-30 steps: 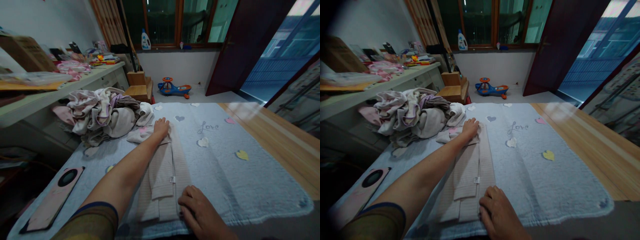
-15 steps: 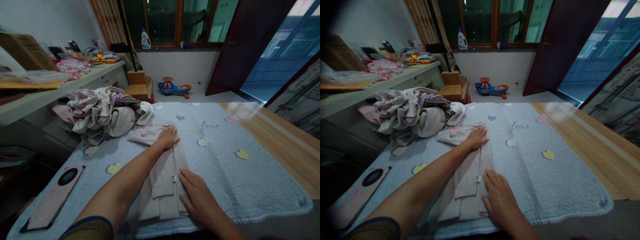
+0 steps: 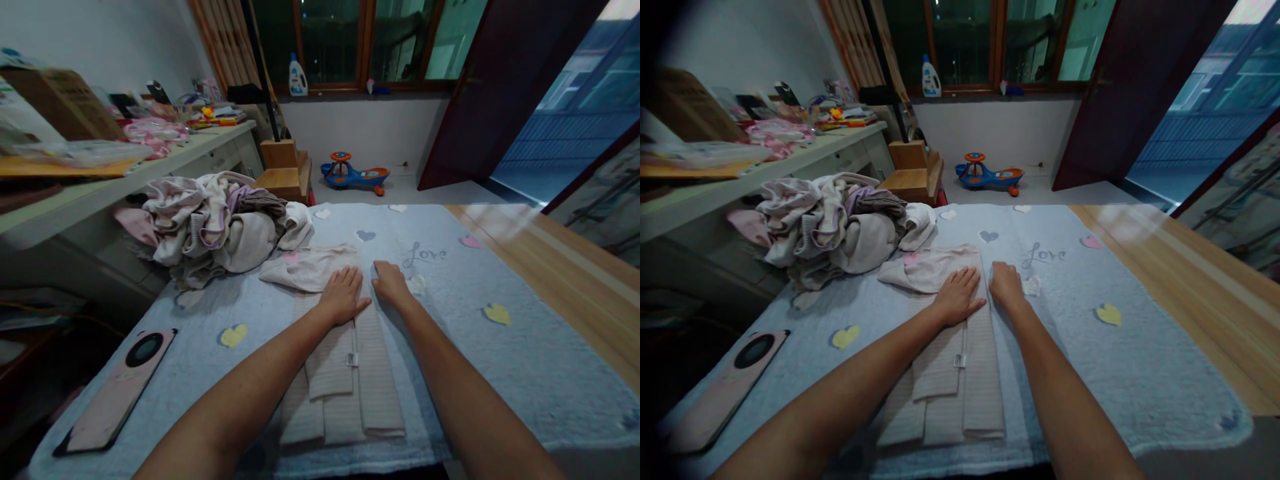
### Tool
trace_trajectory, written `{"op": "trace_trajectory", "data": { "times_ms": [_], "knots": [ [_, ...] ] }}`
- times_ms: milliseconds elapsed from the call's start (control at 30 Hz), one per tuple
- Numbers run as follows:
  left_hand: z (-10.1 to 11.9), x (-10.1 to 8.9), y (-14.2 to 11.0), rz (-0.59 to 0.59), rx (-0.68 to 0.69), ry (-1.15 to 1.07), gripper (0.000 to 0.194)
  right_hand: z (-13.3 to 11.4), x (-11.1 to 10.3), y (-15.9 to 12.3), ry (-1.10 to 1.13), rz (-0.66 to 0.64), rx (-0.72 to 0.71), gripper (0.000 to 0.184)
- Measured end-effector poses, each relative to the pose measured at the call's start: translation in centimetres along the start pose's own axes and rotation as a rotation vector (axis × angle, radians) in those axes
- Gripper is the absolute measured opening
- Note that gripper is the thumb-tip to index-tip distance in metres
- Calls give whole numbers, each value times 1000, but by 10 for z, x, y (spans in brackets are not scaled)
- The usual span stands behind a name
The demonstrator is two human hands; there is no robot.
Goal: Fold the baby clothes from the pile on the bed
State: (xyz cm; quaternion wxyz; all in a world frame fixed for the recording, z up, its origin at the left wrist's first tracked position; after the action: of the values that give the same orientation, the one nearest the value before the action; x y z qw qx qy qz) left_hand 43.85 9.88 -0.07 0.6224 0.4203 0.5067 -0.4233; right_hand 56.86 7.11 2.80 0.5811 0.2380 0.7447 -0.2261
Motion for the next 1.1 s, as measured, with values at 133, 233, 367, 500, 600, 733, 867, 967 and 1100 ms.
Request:
{"op": "trace_trajectory", "data": {
  "times_ms": [133, 233, 367, 500, 600, 733, 867, 967, 1100],
  "knots": [
    [0, -2, -1, 30, -10, 4, 73, 1, 12, 19, 12, -27, -12, 21],
    [1, -3, -2, 37, -16, 2, 72, 4, 15, 32, 43, -45, -3, 17],
    [2, -4, -3, 47, -14, 6, 73, 12, 10, 55, 107, 21, 93, 27],
    [2, -4, -4, 52, -6, 22, 73, 20, 2, 75, 186, 77, 163, 35],
    [2, -4, -5, 61, -4, 29, 73, 16, 3, 81, 245, 15, 78, 36],
    [2, -2, -5, 74, -2, 38, 72, -1, 12, 79, 311, -96, -76, 42],
    [1, -1, -5, 88, -5, 48, 73, -6, 16, 85, 379, -88, -51, 9],
    [1, -1, -4, 83, 0, 46, 73, 4, 13, 101, 459, -32, 80, 10],
    [0, -1, -5, 83, 1, 47, 73, 18, 9, 121, 597, 9, 238, 25]
  ]
}}
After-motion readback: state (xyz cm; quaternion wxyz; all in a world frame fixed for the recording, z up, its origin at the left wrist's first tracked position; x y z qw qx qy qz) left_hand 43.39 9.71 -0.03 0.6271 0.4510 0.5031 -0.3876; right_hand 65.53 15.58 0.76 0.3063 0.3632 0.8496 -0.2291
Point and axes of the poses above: each hand's wrist, its own y-axis towards the middle knuckle, its own x-axis out of the palm, z = x × y, the point moved 6 cm from there along y, towards the middle knuckle, and after that the axes turned 15 degrees about x, right-handed, at the moved point
